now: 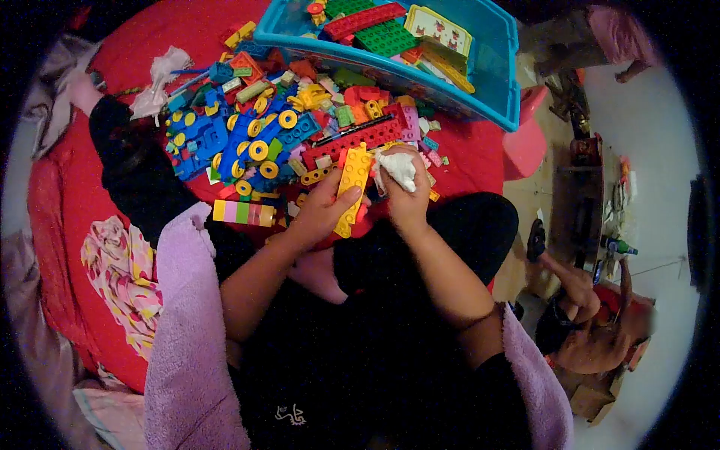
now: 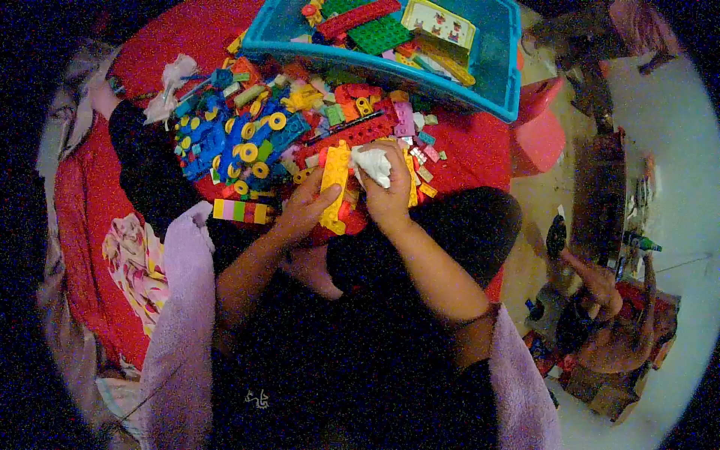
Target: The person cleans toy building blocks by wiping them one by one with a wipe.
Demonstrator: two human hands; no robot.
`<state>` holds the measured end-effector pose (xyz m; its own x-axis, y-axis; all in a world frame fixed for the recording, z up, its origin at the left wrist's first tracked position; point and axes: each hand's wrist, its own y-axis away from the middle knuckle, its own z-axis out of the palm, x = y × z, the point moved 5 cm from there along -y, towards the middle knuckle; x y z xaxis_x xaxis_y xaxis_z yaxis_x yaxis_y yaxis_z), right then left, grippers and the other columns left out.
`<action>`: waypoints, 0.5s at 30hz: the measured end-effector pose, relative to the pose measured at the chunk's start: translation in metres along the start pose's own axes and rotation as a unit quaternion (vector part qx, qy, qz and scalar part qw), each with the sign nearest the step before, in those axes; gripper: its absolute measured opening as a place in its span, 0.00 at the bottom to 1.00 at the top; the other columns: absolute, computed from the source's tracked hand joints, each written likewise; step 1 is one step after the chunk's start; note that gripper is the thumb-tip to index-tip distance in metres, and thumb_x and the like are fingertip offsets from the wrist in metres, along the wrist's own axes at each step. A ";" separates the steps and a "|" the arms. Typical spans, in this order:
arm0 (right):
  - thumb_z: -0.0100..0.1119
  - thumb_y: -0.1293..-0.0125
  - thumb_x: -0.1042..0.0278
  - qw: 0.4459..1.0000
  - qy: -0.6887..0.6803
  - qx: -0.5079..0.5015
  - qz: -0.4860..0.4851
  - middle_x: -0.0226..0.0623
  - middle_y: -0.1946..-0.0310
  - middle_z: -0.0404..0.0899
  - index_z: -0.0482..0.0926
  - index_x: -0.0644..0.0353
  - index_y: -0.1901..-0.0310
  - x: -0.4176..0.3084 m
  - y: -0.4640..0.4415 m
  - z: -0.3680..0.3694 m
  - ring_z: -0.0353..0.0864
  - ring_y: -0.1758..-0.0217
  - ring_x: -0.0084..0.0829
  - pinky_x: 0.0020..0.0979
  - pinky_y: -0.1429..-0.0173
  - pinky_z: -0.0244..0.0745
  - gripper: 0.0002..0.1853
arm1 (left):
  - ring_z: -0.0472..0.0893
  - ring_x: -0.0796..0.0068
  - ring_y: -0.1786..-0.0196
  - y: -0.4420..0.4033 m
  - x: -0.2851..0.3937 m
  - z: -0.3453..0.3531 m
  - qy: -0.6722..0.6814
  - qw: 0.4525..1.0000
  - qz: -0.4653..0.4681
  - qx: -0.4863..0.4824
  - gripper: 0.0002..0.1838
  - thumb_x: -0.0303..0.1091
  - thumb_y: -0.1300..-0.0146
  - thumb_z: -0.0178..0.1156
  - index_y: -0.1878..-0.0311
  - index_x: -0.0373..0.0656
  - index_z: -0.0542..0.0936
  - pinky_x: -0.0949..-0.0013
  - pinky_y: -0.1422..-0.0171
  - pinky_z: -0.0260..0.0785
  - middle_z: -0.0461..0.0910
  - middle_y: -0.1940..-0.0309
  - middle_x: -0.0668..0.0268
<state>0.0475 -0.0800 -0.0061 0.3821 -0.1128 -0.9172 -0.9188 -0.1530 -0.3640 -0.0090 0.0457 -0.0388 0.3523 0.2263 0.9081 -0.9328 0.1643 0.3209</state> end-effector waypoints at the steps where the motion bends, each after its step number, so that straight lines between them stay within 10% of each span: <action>1: 0.56 0.51 0.86 1.000 0.000 -0.001 0.000 0.38 0.63 0.71 0.73 0.61 0.61 -0.004 -0.002 -0.001 0.72 0.62 0.31 0.28 0.59 0.69 0.14 | 0.78 0.70 0.63 0.000 0.000 -0.002 -0.052 0.998 0.006 0.019 0.16 0.38 0.36 0.49 0.50 0.39 0.67 0.69 0.59 0.70 0.78 0.65 0.61; 4: 0.62 0.59 0.78 0.977 0.170 -0.054 -0.119 0.43 0.62 0.71 0.75 0.60 0.62 -0.030 -0.001 0.005 0.74 0.61 0.42 0.34 0.58 0.71 0.17 | 0.78 0.56 0.62 0.007 0.013 -0.003 -0.329 0.927 0.129 0.122 0.17 0.38 0.39 0.52 0.52 0.37 0.68 0.61 0.59 0.69 0.77 0.65 0.53; 15: 0.59 0.57 0.82 0.995 0.100 -0.013 0.021 0.42 0.67 0.74 0.74 0.63 0.64 -0.002 -0.001 0.000 0.75 0.63 0.42 0.32 0.58 0.71 0.14 | 0.76 0.48 0.60 0.009 0.018 -0.004 -0.380 0.893 0.174 0.170 0.17 0.36 0.42 0.55 0.52 0.37 0.70 0.56 0.59 0.69 0.76 0.63 0.49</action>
<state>0.0475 -0.0801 -0.0038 0.3570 -0.3128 -0.8802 -0.9328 -0.1682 -0.3186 -0.0103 0.0550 -0.0204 0.0040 -0.5301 0.8479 -0.9904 -0.1190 -0.0698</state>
